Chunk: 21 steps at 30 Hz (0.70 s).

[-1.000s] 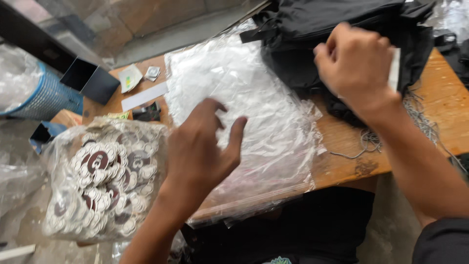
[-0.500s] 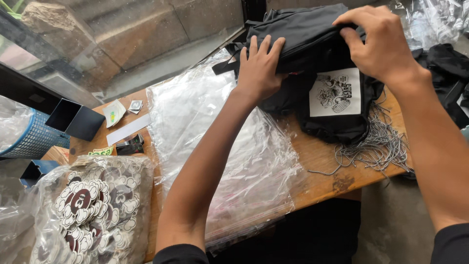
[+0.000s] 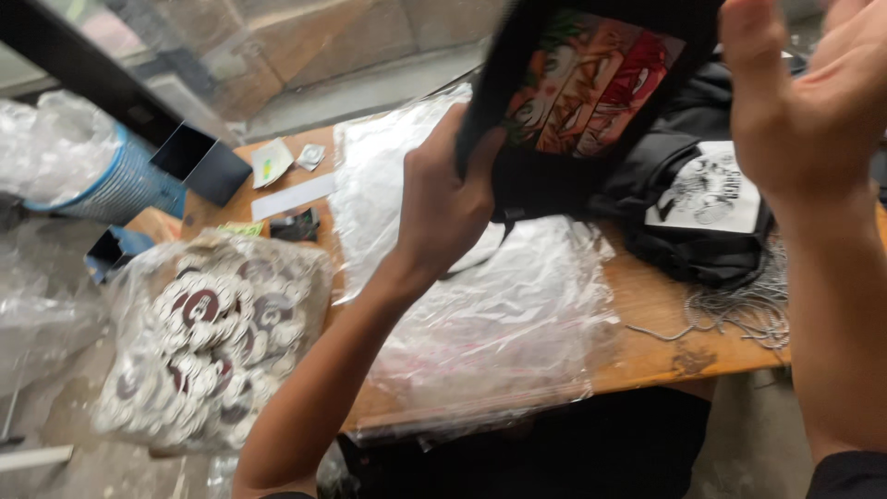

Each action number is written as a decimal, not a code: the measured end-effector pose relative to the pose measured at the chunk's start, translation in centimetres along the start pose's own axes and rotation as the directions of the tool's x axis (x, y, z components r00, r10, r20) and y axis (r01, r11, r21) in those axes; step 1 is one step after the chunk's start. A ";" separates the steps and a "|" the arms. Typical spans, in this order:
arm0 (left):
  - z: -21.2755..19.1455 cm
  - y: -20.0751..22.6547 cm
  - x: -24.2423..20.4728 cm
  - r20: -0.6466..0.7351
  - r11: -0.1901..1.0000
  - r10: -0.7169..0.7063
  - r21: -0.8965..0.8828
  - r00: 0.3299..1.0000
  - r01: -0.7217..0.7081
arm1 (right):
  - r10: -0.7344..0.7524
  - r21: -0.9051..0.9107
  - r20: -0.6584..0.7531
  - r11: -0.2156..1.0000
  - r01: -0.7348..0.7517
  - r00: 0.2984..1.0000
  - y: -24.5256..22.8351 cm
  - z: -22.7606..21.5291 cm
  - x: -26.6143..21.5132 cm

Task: The person places printed black bags into individual clear plastic sleeves and seals them.

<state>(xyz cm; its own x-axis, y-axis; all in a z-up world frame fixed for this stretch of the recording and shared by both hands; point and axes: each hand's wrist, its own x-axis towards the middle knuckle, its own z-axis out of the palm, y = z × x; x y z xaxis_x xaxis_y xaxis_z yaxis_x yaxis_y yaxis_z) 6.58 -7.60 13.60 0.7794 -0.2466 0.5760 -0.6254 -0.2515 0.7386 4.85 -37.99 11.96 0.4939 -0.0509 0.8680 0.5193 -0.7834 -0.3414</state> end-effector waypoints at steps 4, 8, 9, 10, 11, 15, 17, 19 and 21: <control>-2.0 -1.3 -4.5 -0.109 0.953 -0.243 -0.215 0.964 0.216 | -0.055 0.612 0.322 0.774 -0.163 0.945 -9.9 4.3 0.5; -3.9 -4.0 -8.9 -0.049 0.799 -0.542 -0.339 0.839 0.497 | 0.457 0.400 0.670 0.442 -0.803 0.585 -11.7 8.7 -5.2; -4.5 -4.7 -10.0 -0.026 0.824 -0.537 -0.230 0.843 0.518 | 0.503 0.356 0.658 0.449 -0.820 0.561 -12.1 9.6 -6.6; -5.3 -4.7 -10.9 -0.027 0.818 -0.547 -0.229 0.836 0.528 | 0.503 0.350 0.666 0.443 -0.826 0.552 -12.4 10.0 -7.2; -6.1 -4.6 -11.5 0.056 0.791 -0.610 -0.030 0.791 0.612 | 0.524 0.175 0.684 0.557 -0.812 0.507 -12.6 10.5 -7.8; -5.8 -8.2 -14.4 0.146 0.661 -0.682 0.542 0.716 0.519 | 0.631 -0.312 0.655 0.726 -0.613 0.415 -12.4 12.5 -11.2; -5.7 -8.1 -14.9 0.065 0.537 -0.629 0.757 0.775 0.372 | 0.521 -0.331 0.605 0.852 -0.405 0.602 -10.6 13.1 -13.9; -5.5 -6.4 -14.3 0.026 0.366 -0.527 0.909 0.850 0.199 | 0.373 -0.384 0.544 0.907 -0.172 0.752 -10.4 12.3 -14.7; -5.3 -3.2 -13.3 0.038 0.430 -0.246 0.900 0.969 0.074 | 0.344 -0.396 0.448 0.904 -0.161 0.825 -11.8 9.9 -14.2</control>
<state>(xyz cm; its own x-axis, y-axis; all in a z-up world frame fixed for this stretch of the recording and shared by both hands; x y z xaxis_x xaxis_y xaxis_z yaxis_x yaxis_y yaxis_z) -1.57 1.44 5.44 0.9071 -0.2125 0.3633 -0.2448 -0.9685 0.0447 -1.40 -21.88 0.16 0.8988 -0.0336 0.4371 0.1135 -0.9452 -0.3060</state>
